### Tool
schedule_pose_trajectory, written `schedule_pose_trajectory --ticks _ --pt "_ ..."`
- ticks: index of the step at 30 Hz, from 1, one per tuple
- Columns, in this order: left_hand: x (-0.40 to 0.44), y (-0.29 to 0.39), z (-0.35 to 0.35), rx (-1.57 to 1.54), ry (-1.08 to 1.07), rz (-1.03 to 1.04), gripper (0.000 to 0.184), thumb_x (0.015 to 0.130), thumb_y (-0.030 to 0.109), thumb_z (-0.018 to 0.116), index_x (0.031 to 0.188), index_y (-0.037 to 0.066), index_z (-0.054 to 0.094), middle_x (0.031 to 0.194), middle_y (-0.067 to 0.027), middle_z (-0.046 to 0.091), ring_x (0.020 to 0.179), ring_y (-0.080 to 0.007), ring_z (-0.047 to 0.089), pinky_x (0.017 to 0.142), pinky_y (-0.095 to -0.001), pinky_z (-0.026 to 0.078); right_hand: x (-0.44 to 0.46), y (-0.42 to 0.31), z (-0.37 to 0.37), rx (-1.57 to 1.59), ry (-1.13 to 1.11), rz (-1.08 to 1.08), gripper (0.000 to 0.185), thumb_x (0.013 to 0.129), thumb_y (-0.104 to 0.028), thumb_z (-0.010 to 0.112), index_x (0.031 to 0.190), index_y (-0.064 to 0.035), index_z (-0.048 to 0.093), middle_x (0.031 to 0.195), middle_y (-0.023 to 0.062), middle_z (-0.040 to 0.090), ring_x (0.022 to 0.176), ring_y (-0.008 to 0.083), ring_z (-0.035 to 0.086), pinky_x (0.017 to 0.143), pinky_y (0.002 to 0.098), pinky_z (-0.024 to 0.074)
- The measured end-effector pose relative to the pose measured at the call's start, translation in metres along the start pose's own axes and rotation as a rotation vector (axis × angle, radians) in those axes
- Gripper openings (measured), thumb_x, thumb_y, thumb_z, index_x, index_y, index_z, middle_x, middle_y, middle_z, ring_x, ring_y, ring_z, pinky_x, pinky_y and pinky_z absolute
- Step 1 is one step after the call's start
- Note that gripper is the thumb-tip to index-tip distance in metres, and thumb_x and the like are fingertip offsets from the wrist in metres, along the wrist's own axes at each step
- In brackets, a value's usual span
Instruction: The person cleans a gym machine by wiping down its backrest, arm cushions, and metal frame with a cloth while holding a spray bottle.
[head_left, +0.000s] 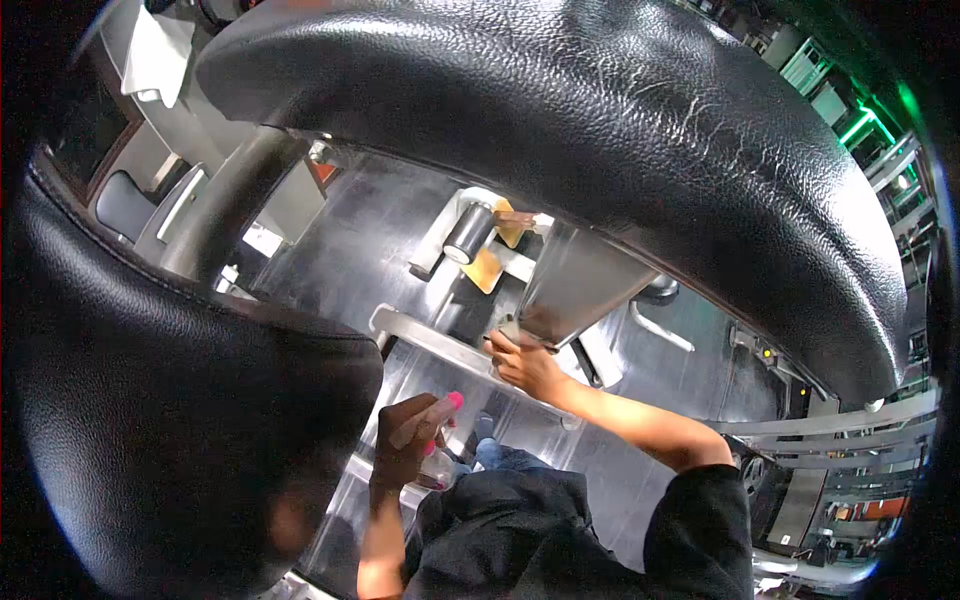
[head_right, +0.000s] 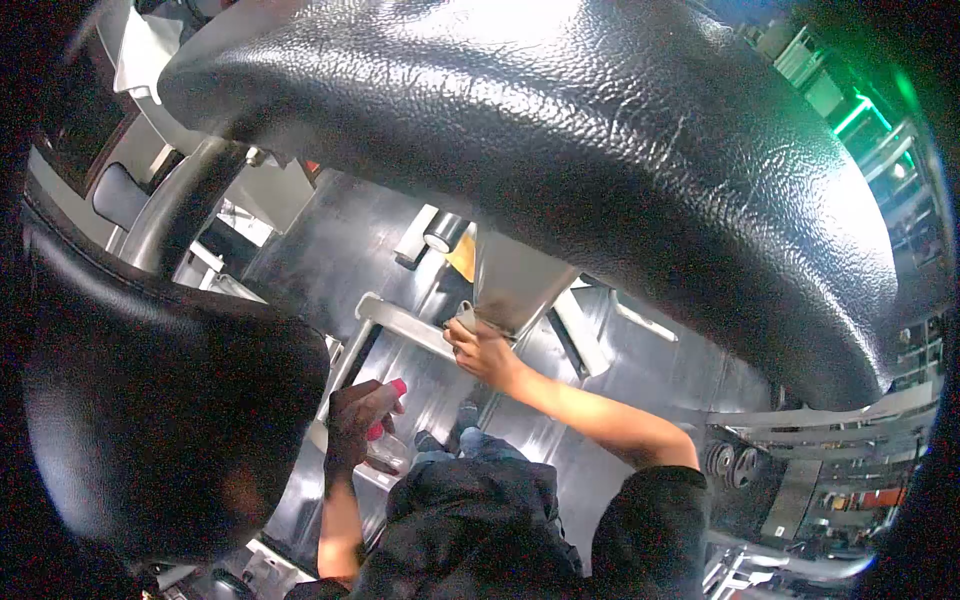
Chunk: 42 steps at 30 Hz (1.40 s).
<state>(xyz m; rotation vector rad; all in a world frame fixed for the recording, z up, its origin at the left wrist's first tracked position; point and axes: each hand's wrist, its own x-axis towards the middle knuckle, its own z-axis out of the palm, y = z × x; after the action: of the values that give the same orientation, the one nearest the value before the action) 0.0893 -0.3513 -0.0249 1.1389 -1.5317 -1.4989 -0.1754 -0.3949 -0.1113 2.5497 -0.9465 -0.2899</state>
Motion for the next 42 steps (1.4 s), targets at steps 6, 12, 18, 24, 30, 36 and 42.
schedule_pose_trajectory --ticks 6,12,18,24,30,36,42 --pt "0.014 0.005 0.003 -0.061 -0.010 0.013 0.047 0.092 0.042 0.051 0.083 -0.001 0.068 0.071 -0.0077 0.065 0.054 -0.0144 0.060 0.051 -0.0294 0.044 -0.050 0.024 -0.057 0.143 0.548 0.350 0.019 0.075 -0.027 0.067 0.092 -0.0248 0.075 0.126 -0.0074 0.058 0.115 0.0180 0.050 0.096 0.0353 0.0423" --pt "0.022 0.008 0.009 0.018 -0.018 0.040 0.042 0.091 0.037 0.050 0.080 0.001 0.067 0.064 -0.0065 0.062 0.053 -0.0130 0.058 0.049 -0.0293 0.042 -0.062 -0.050 0.051 0.369 0.598 0.776 0.029 0.069 -0.009 0.072 0.094 -0.0239 0.074 0.122 -0.0029 0.060 0.113 0.0249 0.049 0.097 0.0392 0.0419" --pt "0.022 0.012 0.012 0.033 -0.075 0.011 0.042 0.093 0.036 0.050 0.080 0.001 0.068 0.063 -0.0061 0.062 0.052 -0.0123 0.058 0.048 -0.0272 0.041 -0.060 -0.078 0.077 0.589 0.396 0.793 0.034 0.066 -0.006 0.069 0.095 -0.0225 0.074 0.119 -0.0023 0.060 0.114 0.0273 0.049 0.095 0.0408 0.0438" --pt "0.028 0.017 0.019 -0.008 -0.077 0.087 0.038 0.095 0.032 0.050 0.082 0.000 0.069 0.068 -0.0061 0.065 0.053 -0.0116 0.058 0.048 -0.0265 0.041 -0.038 -0.018 -0.016 0.318 0.806 0.770 0.026 0.065 -0.012 0.078 0.086 -0.0264 0.074 0.112 -0.0063 0.062 0.109 0.0249 0.048 0.089 0.0397 0.0429" --pt "0.027 0.013 0.027 -0.044 -0.123 0.129 0.037 0.095 0.030 0.049 0.085 0.001 0.069 0.072 -0.0063 0.066 0.053 -0.0125 0.059 0.050 -0.0278 0.043 -0.027 -0.038 0.010 0.238 0.780 0.882 0.037 0.056 -0.007 0.079 0.086 -0.0257 0.072 0.118 -0.0049 0.059 0.114 0.0271 0.045 0.093 0.0421 0.0396" --pt "0.022 0.011 0.026 -0.031 -0.168 0.149 0.037 0.095 0.030 0.048 0.090 0.000 0.069 0.074 -0.0065 0.067 0.055 -0.0122 0.059 0.051 -0.0282 0.044 -0.038 -0.089 0.088 0.546 0.550 0.903 0.040 0.057 -0.001 0.072 0.093 -0.0193 0.068 0.120 0.0006 0.057 0.114 0.0321 0.048 0.096 0.0456 0.0417" --pt "0.016 0.011 0.032 -0.114 -0.163 0.164 0.044 0.097 0.034 0.045 0.098 -0.002 0.070 0.078 -0.0086 0.069 0.056 -0.0136 0.060 0.053 -0.0291 0.047 -0.043 -0.083 0.029 0.815 0.640 0.916 0.043 0.057 0.011 0.065 0.091 -0.0148 0.071 0.118 0.0062 0.057 0.112 0.0353 0.049 0.092 0.0443 0.0454"
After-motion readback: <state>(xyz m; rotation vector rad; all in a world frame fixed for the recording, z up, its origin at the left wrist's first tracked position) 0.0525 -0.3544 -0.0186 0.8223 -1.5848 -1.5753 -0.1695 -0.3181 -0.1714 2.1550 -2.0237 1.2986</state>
